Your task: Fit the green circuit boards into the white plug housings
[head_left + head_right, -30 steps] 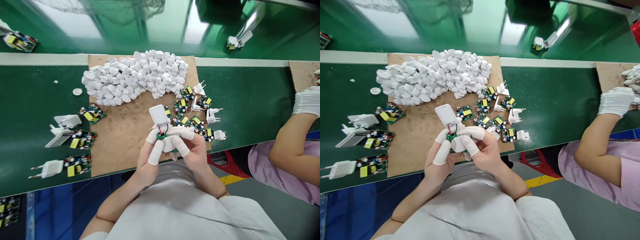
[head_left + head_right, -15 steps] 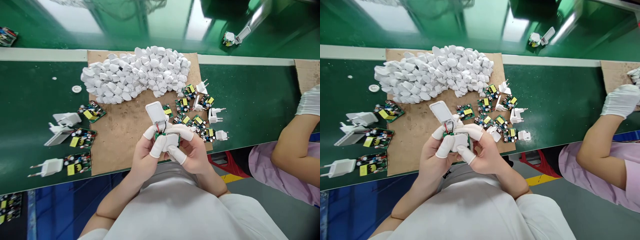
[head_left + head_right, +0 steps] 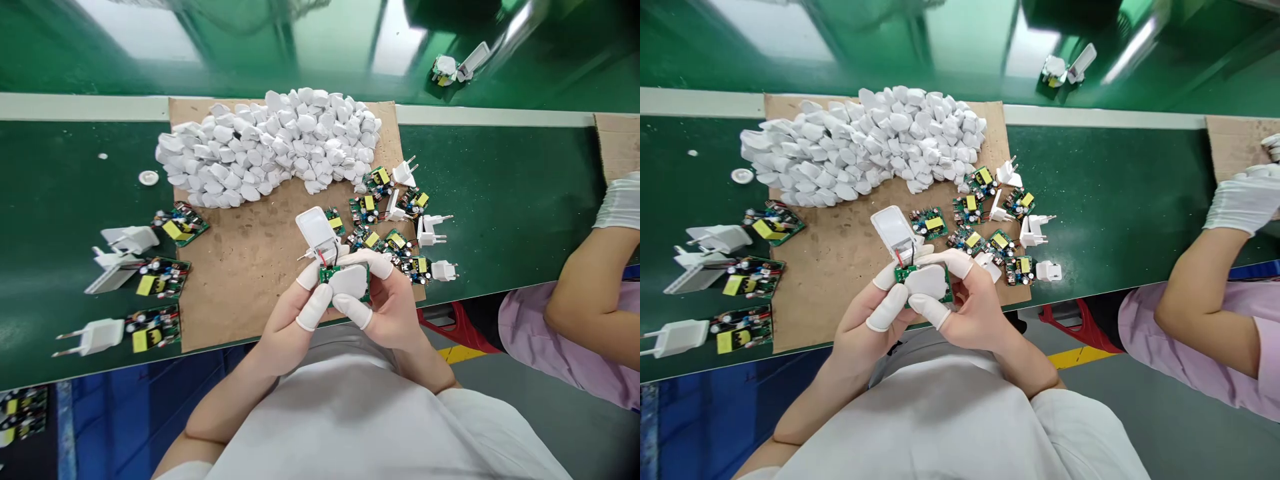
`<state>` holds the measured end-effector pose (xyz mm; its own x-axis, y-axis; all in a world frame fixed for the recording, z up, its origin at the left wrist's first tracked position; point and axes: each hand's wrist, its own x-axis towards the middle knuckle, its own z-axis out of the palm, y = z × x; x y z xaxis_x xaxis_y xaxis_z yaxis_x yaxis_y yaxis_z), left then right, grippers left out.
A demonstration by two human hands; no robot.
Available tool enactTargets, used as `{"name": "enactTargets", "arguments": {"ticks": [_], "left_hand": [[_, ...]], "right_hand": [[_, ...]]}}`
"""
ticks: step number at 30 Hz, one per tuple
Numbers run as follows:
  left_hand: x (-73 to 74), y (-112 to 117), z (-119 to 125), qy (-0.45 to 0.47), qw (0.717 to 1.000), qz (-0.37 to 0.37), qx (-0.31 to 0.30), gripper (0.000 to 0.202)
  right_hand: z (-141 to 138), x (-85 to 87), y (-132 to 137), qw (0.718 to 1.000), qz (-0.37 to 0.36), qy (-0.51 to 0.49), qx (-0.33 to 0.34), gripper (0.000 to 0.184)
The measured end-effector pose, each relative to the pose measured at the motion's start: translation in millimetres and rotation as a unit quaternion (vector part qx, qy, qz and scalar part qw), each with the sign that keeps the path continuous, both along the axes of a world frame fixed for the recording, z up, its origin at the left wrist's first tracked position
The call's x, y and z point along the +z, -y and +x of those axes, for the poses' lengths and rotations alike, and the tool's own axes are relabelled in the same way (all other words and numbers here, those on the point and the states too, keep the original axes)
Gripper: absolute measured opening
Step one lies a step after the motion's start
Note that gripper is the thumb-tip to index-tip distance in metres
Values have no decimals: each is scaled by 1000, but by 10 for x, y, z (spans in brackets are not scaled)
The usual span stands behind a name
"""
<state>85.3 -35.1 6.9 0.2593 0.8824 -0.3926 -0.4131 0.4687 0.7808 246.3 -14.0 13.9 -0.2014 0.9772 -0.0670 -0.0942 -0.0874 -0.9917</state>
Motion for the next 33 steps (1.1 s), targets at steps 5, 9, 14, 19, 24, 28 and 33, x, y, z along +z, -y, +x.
{"name": "enactTargets", "arguments": {"ticks": [5, 9, 14, 19, 24, 28, 33], "left_hand": [[12, 3, 8, -22, 998, 54, 32, 47], [36, -19, 36, -1, 998, 57, 11, 53], [32, -21, 99, -72, 995, 24, 68, 57], [-15, -9, 137, -95, 989, 34, 105, 57], [-13, -16, 126, -46, 996, 0, 72, 62], [19, -10, 119, -76, 994, 43, 63, 59], [28, -17, 134, -118, 983, 127, 64, 46]], "right_hand": [[50, -5, 46, 998, -34, -41, 23, 40], [48, -13, 64, 994, -74, -82, 27, 37], [10, -46, 39, 999, -1, -38, 38, 35], [20, -147, 34, 998, 47, 13, 42, 37], [80, -194, 68, 998, 33, -1, 50, 45], [65, -143, 99, 998, 36, -39, 45, 48], [-9, -118, 77, 998, 26, -46, -26, 36]]}}
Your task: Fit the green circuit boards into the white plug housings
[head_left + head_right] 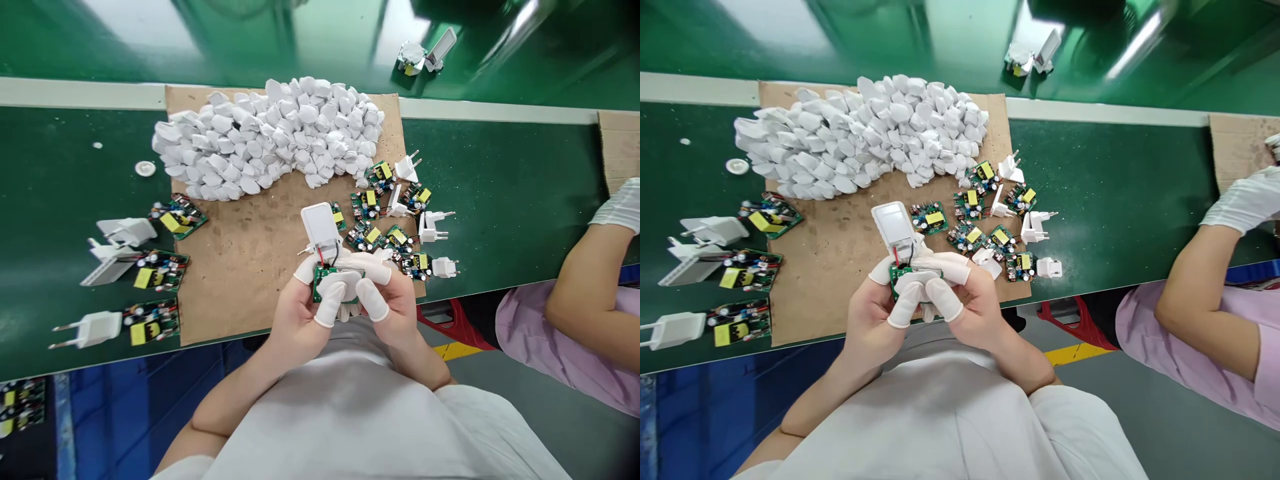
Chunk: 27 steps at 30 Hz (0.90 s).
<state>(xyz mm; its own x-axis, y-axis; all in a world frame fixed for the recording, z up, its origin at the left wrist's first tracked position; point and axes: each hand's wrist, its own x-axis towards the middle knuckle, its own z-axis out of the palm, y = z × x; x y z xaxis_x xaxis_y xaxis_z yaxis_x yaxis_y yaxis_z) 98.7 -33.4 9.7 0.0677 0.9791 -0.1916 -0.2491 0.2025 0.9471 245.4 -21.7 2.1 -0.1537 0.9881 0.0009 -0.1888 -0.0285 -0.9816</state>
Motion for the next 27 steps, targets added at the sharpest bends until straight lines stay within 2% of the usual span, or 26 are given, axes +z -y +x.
{"name": "enactTargets", "arguments": {"ticks": [6, 9, 13, 17, 22, 27], "left_hand": [[-17, 32, -65, 60, 992, -18, -107, 55], [-57, 75, -115, 44, 990, -8, -132, 57], [-107, 101, -149, 34, 987, 9, -155, 60], [-93, 91, -155, 83, 985, -8, -153, 65], [-49, 79, -125, 64, 992, -46, -102, 56], [-45, 67, -112, 84, 991, -53, -93, 59]], "right_hand": [[-18, -56, -6, 996, -58, -2, -64, 37], [-20, -48, 3, 995, -80, -20, -60, 39], [-46, -12, -3, 995, -72, -17, -69, 37], [-86, 11, -14, 995, -63, -21, -79, 30], [-115, 1, -12, 992, -91, -85, -15, 29], [-74, -2, -6, 996, -71, -45, 6, 32]]}}
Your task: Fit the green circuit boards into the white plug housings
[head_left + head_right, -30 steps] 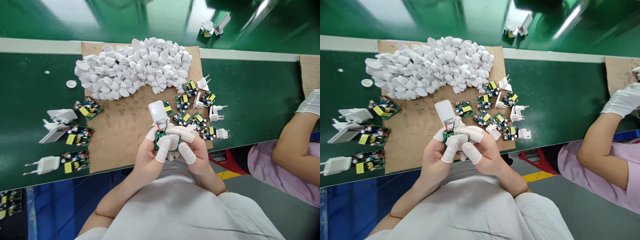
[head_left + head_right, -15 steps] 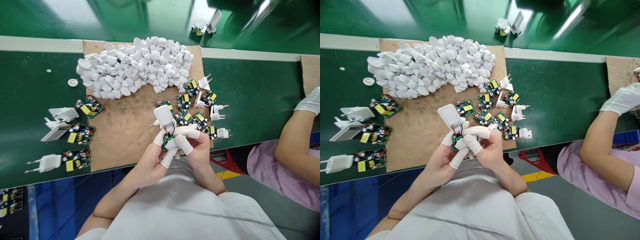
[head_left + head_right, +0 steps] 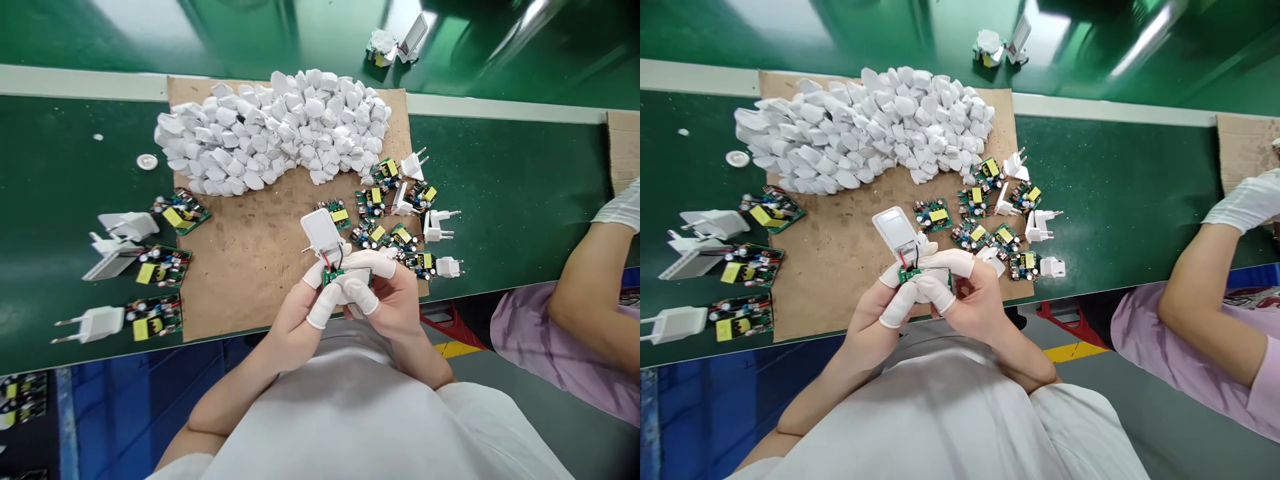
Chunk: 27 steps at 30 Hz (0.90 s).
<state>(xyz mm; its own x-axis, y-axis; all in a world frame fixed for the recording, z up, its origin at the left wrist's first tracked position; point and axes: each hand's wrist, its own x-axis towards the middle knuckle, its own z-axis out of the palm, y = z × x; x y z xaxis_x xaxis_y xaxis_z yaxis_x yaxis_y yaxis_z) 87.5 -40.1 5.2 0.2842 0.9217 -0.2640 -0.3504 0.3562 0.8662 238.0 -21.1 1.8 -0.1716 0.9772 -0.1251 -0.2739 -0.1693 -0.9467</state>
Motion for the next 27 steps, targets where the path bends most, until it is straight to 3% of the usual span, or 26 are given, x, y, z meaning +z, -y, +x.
{"name": "enactTargets", "arguments": {"ticks": [6, 11, 20, 27], "left_hand": [[-16, -31, -1, 20, 998, -50, 13, 64], [-46, -49, -13, 46, 996, -68, 34, 62], [0, -26, -90, 25, 998, -59, 16, 61], [5, -1, -87, 49, 999, -3, -18, 58]], "right_hand": [[109, -10, 21, 992, 73, 95, 45, 33], [154, 18, 17, 989, 61, 107, 83, 34], [192, 12, 19, 990, 67, 52, 117, 38], [102, 28, 18, 998, 3, -30, 52, 23]]}}
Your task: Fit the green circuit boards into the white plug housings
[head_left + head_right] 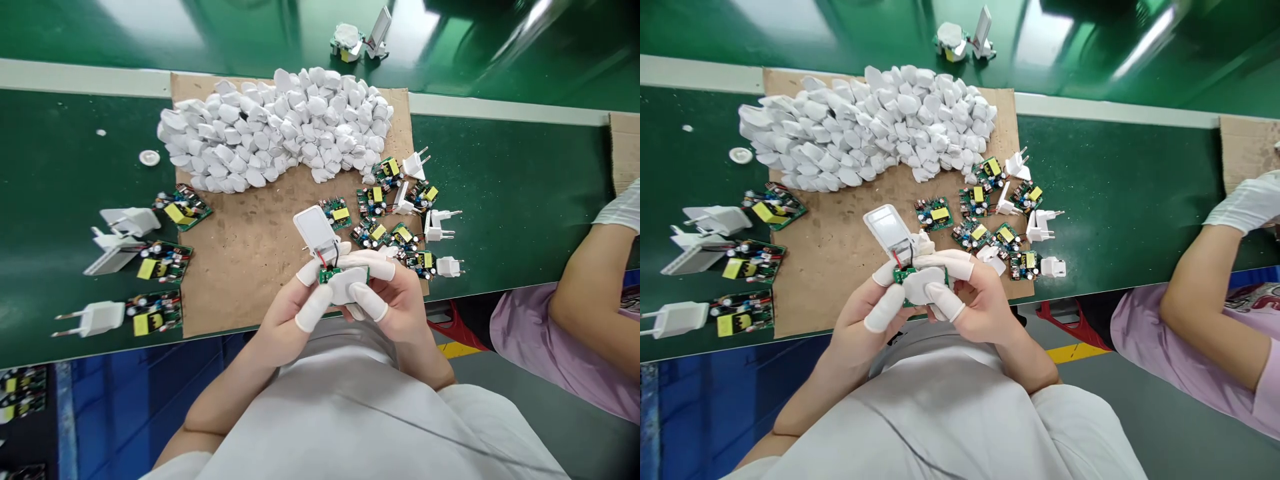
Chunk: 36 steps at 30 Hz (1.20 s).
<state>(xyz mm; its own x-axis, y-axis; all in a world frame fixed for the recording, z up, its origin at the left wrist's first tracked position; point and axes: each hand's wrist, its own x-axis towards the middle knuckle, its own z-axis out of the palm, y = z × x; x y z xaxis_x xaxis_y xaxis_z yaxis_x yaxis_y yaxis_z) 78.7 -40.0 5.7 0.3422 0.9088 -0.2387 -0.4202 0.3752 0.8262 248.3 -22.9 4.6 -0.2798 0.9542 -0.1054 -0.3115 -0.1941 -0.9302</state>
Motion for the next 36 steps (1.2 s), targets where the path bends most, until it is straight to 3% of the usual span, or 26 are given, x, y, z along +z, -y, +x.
{"name": "enactTargets", "arguments": {"ticks": [3, 8, 12, 15, 21, 25, 28, 36], "left_hand": [[34, 0, -26, -16, 1000, 11, -22, 62], [-9, 25, -23, -42, 996, 48, -55, 64], [-108, 66, -4, -10, 999, 45, -25, 66], [-158, 89, 7, -43, 999, 29, -5, 62], [-162, 96, 35, -82, 995, 51, 12, 62], [-64, 55, 64, -36, 999, 6, 20, 55], [-20, 28, 101, 9, 999, -39, 30, 61], [2, 8, 183, -45, 997, -30, 64, 63]], "right_hand": [[-9, 42, -17, 999, -31, -10, 0, 30], [-54, 73, -16, 997, -39, 30, -66, 35], [-92, 54, -14, 995, -34, 52, -76, 33], [-117, 45, -28, 996, -28, 56, -65, 39], [-158, 71, -28, 983, 55, 116, -134, 29], [-109, 74, -5, 992, 14, 105, -71, 39], [-60, 65, 5, 996, -10, 83, -19, 41], [26, 9, 58, 994, 31, 100, 13, 34]]}}
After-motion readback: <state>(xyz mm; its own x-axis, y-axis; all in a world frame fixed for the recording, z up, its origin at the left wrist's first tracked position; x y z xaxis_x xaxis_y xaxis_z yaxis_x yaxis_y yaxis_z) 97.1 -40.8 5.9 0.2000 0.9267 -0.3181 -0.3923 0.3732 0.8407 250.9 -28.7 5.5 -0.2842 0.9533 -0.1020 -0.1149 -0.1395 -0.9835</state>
